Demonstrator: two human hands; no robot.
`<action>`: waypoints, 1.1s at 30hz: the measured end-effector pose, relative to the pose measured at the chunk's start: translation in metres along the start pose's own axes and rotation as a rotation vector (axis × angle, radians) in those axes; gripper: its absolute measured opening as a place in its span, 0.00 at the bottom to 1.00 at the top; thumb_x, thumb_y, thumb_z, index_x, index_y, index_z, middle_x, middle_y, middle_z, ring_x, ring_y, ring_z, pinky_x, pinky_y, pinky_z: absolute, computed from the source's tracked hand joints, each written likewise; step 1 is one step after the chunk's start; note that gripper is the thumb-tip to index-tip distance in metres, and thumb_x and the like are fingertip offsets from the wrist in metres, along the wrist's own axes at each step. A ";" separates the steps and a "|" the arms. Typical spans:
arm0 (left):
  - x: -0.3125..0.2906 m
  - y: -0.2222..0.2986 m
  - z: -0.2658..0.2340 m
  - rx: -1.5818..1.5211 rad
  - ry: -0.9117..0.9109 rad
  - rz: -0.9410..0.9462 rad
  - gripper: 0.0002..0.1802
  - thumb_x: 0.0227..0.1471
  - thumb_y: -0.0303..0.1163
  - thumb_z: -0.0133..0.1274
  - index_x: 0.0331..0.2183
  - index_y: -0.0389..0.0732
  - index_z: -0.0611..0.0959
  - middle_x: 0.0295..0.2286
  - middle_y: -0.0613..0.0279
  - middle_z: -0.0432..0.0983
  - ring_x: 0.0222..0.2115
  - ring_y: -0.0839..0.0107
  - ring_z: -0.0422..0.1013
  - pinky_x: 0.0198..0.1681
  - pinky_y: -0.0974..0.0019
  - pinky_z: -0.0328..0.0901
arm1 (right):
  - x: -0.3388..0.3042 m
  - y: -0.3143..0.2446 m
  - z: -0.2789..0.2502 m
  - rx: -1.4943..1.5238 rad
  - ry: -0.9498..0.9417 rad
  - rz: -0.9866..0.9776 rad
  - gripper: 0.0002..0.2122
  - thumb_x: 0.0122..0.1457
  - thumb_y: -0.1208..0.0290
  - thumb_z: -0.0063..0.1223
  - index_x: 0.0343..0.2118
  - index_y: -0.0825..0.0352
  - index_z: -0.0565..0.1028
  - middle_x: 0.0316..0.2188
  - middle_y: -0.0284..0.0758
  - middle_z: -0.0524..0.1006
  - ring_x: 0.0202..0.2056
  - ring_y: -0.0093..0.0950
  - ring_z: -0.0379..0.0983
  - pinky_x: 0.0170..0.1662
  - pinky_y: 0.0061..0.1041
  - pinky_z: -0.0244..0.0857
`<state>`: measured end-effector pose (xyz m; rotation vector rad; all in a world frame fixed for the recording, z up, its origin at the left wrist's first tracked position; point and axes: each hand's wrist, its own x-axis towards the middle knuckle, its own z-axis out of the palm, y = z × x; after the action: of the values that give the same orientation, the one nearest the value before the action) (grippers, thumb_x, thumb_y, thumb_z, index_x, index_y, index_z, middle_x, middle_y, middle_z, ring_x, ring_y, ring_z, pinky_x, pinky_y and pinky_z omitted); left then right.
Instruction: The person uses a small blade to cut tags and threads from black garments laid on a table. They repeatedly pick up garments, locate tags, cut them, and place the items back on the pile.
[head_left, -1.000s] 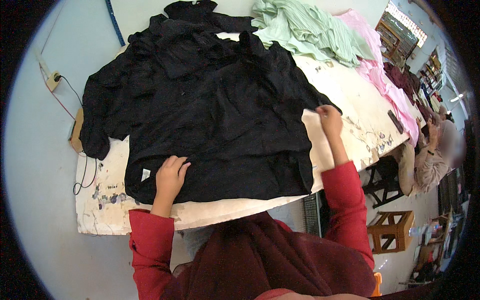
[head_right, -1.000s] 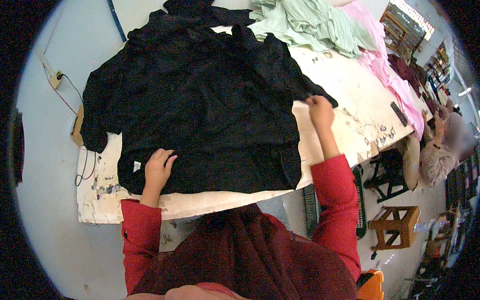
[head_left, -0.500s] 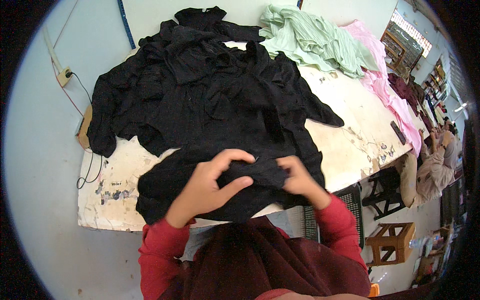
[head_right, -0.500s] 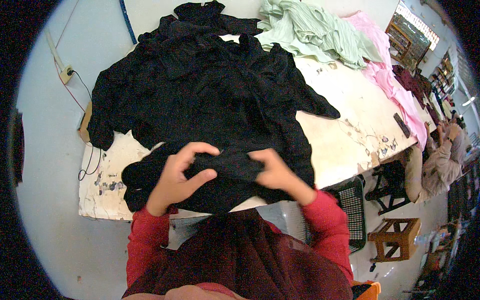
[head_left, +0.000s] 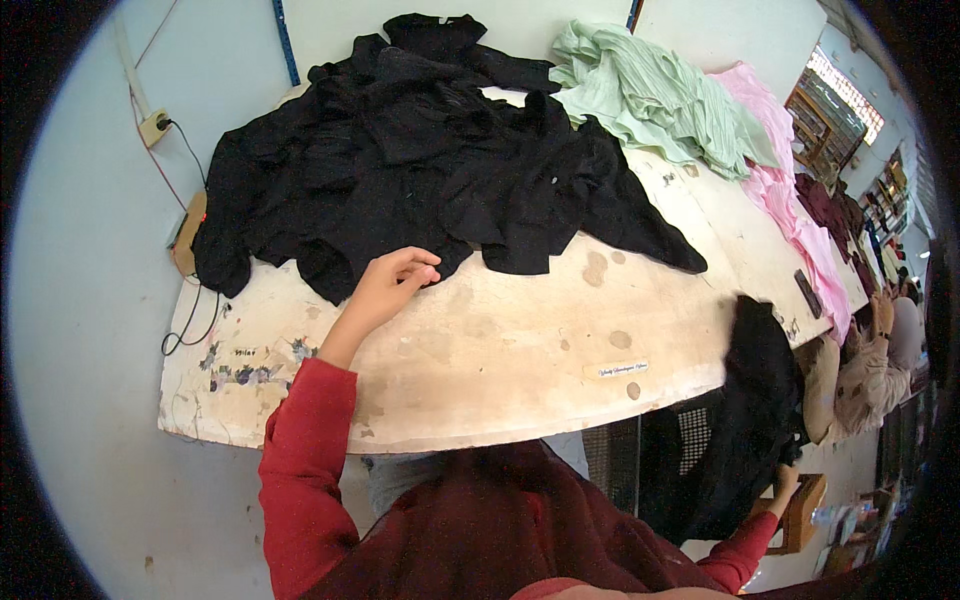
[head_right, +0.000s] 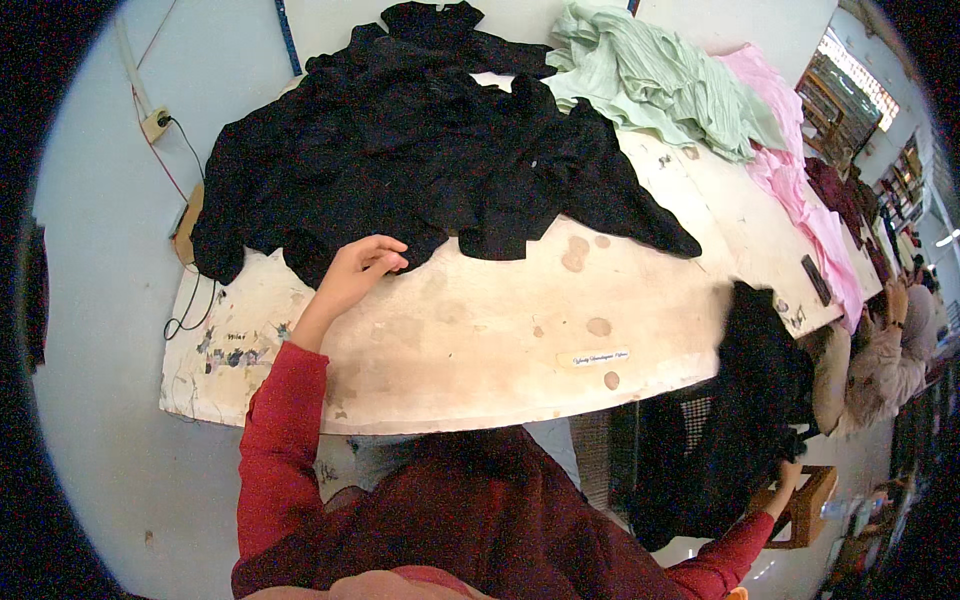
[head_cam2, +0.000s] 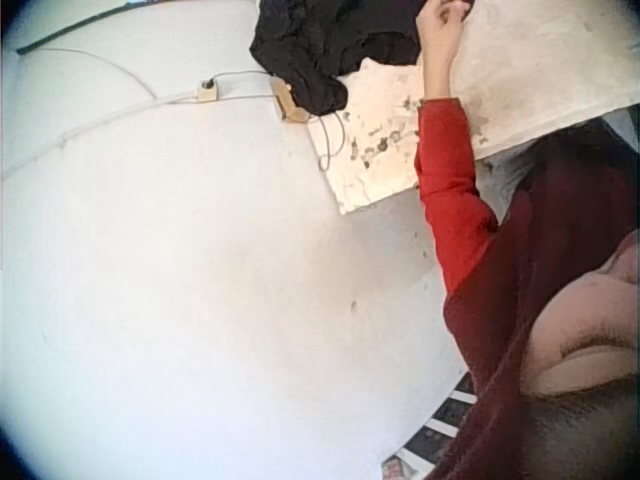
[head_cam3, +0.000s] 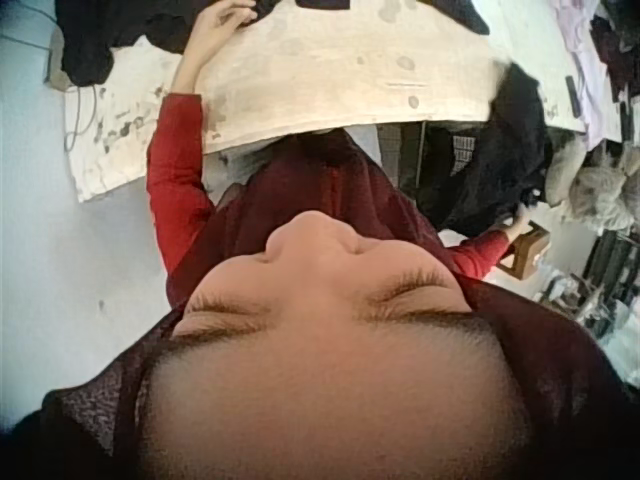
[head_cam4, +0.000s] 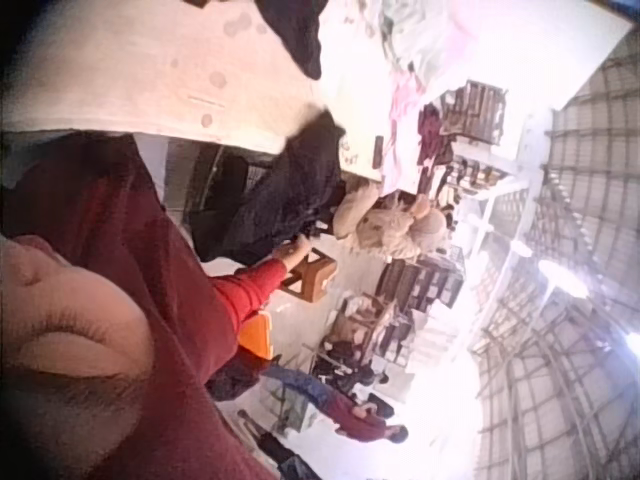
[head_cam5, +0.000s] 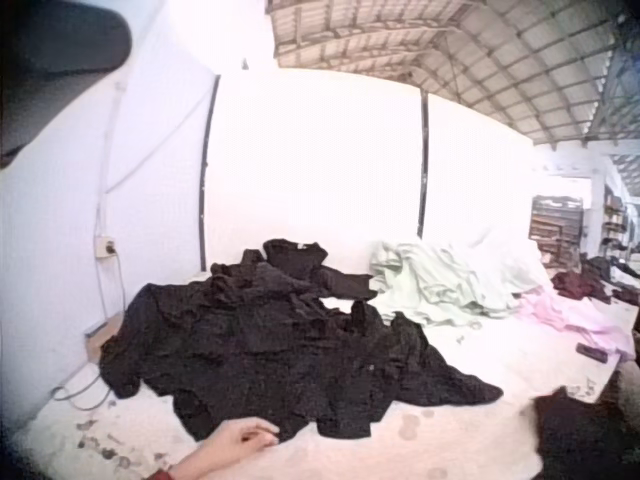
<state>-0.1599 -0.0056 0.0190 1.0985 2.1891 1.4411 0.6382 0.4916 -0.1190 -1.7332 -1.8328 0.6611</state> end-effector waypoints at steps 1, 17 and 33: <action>0.006 -0.007 0.002 0.044 0.017 0.015 0.10 0.54 0.30 0.50 0.38 0.36 0.79 0.33 0.58 0.79 0.34 0.71 0.75 0.40 0.69 0.67 | 0.009 0.014 -0.014 -0.253 0.085 0.191 0.15 0.49 0.74 0.49 0.41 0.72 0.75 0.34 0.45 0.79 0.36 0.35 0.75 0.39 0.30 0.66; 0.134 -0.112 -0.095 0.840 0.661 -0.174 0.31 0.44 0.23 0.56 0.52 0.49 0.67 0.52 0.53 0.64 0.51 0.47 0.60 0.53 0.53 0.58 | -0.104 -0.560 0.267 0.075 -0.664 -1.017 0.14 0.51 0.70 0.57 0.42 0.65 0.77 0.40 0.37 0.78 0.38 0.28 0.76 0.43 0.25 0.67; 0.063 -0.030 0.081 0.818 0.089 0.713 0.10 0.39 0.25 0.49 0.30 0.38 0.79 0.28 0.56 0.72 0.31 0.60 0.69 0.35 0.61 0.63 | -0.259 -0.736 0.440 -0.055 -0.459 -1.324 0.20 0.48 0.62 0.58 0.45 0.59 0.72 0.44 0.36 0.75 0.42 0.39 0.73 0.42 0.37 0.68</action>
<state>-0.1649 0.0868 -0.0342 2.2926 2.6651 0.7355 -0.1923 0.1929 0.0365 -0.0899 -2.7262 0.4056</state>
